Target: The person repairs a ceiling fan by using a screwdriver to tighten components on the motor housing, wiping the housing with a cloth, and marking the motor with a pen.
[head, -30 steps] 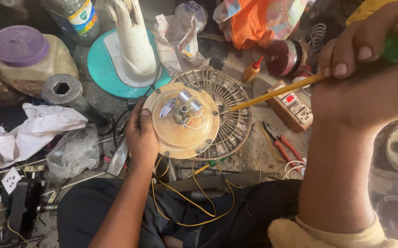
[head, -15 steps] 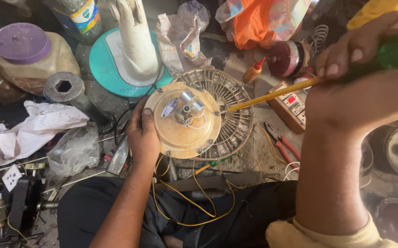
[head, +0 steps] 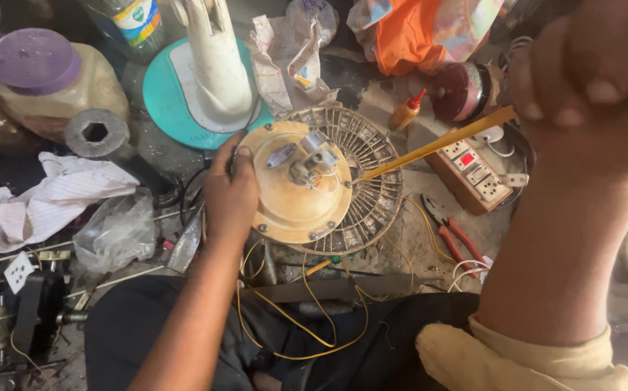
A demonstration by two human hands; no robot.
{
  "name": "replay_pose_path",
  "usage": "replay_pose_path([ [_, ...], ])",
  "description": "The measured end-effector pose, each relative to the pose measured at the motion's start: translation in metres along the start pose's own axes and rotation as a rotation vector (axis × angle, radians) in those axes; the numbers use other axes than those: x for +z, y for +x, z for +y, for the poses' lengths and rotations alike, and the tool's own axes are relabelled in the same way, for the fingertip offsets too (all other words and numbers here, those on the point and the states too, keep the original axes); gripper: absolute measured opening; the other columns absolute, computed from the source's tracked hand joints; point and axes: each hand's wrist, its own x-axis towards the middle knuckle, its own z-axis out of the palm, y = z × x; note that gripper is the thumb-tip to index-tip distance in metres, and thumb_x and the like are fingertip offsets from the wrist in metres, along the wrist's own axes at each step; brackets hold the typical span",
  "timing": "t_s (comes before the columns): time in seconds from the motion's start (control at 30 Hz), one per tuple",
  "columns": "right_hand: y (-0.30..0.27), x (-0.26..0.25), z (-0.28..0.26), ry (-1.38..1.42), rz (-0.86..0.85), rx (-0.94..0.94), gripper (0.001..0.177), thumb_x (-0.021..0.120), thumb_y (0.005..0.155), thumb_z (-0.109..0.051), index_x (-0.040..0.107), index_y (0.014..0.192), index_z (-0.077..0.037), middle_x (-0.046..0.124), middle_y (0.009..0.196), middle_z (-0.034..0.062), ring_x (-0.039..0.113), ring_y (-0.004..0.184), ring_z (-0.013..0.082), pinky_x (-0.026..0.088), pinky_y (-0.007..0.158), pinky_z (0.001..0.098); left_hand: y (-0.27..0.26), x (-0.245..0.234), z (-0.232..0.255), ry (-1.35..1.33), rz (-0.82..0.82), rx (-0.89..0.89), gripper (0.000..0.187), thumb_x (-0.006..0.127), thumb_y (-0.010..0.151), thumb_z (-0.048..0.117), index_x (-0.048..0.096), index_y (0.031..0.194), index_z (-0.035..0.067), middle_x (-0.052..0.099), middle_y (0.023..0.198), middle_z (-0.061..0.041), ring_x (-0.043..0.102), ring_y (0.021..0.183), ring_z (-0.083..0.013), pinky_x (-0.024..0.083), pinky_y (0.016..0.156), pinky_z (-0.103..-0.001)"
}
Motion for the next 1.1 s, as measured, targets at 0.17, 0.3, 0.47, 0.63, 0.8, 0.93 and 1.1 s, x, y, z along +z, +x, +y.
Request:
replay_pose_path([
  [0.17, -0.002, -0.017, 0.013, 0.013, 0.007, 0.016, 0.021, 0.043, 0.108, -0.026, 0.053, 0.11, -0.008, 0.053, 0.082, 0.005, 0.047, 0.06, 0.0158, 0.04, 0.059, 0.0317, 0.006, -0.001, -0.001, -0.041, -0.024, 0.082, 0.033, 0.053, 0.104, 0.018, 0.067, 0.13, 0.002, 0.076, 0.115, -0.011, 0.068, 0.103, -0.0162, 0.053, 0.093, -0.03],
  [0.3, -0.008, -0.046, 0.031, -0.064, 0.094, -0.026, 0.022, 0.042, 0.109, -0.027, 0.053, 0.108, -0.008, 0.052, 0.081, 0.0053, 0.047, 0.06, 0.016, 0.04, 0.059, 0.0318, 0.007, -0.001, 0.002, -0.028, -0.041, 0.056, 0.033, 0.053, 0.105, 0.018, 0.067, 0.13, 0.002, 0.075, 0.115, -0.011, 0.067, 0.103, -0.0147, 0.052, 0.094, -0.03],
  [0.47, -0.032, -0.093, 0.048, -0.394, 0.278, -0.109, 0.023, 0.041, 0.109, -0.027, 0.053, 0.105, -0.007, 0.051, 0.081, 0.0056, 0.046, 0.06, 0.0163, 0.039, 0.058, 0.0319, 0.007, 0.001, -0.004, -0.016, 0.0, 0.088, 0.03, 0.054, 0.106, 0.018, 0.068, 0.129, 0.002, 0.075, 0.114, -0.01, 0.067, 0.102, -0.014, 0.053, 0.094, -0.03],
  [0.63, -0.025, -0.053, 0.037, -0.391, 0.328, -0.202, 0.025, 0.039, 0.109, -0.028, 0.052, 0.103, -0.007, 0.05, 0.08, 0.0059, 0.046, 0.06, 0.0166, 0.038, 0.058, 0.0319, 0.008, 0.005, 0.007, 0.078, 0.043, -0.004, 0.032, 0.057, 0.104, 0.021, 0.07, 0.13, 0.007, 0.075, 0.102, -0.014, 0.064, 0.087, -0.0196, 0.052, 0.084, -0.033],
  [0.8, -0.003, 0.006, 0.008, -0.191, 0.301, -0.198, 0.027, 0.038, 0.109, -0.028, 0.052, 0.1, -0.007, 0.049, 0.079, 0.0062, 0.045, 0.06, 0.0169, 0.036, 0.057, 0.032, 0.011, 0.001, 0.001, 0.155, 0.038, 0.189, 0.032, 0.058, 0.102, 0.019, 0.071, 0.127, 0.004, 0.076, 0.112, -0.015, 0.073, 0.101, -0.0197, 0.053, 0.092, -0.033],
  [0.93, 0.002, 0.009, -0.009, -0.01, 0.05, -0.03, 0.033, 0.038, 0.115, -0.028, 0.045, 0.087, -0.012, 0.039, 0.073, 0.0008, 0.036, 0.058, 0.0125, 0.029, 0.057, 0.029, 0.011, -0.001, -0.008, 0.117, 0.026, 0.16, 0.032, 0.057, 0.103, 0.018, 0.069, 0.128, 0.004, 0.076, 0.112, -0.016, 0.072, 0.101, -0.0216, 0.053, 0.092, -0.034],
  [1.1, 0.0, -0.013, 0.006, 0.019, -0.036, 0.023, 0.046, 0.04, 0.12, -0.022, 0.035, 0.075, -0.015, 0.03, 0.068, -0.0013, 0.025, 0.056, 0.0094, 0.021, 0.057, 0.0266, 0.014, 0.004, -0.011, 0.095, 0.037, 0.181, 0.03, 0.056, 0.104, 0.017, 0.069, 0.127, 0.004, 0.076, 0.111, -0.014, 0.071, 0.1, -0.0186, 0.053, 0.092, -0.032],
])
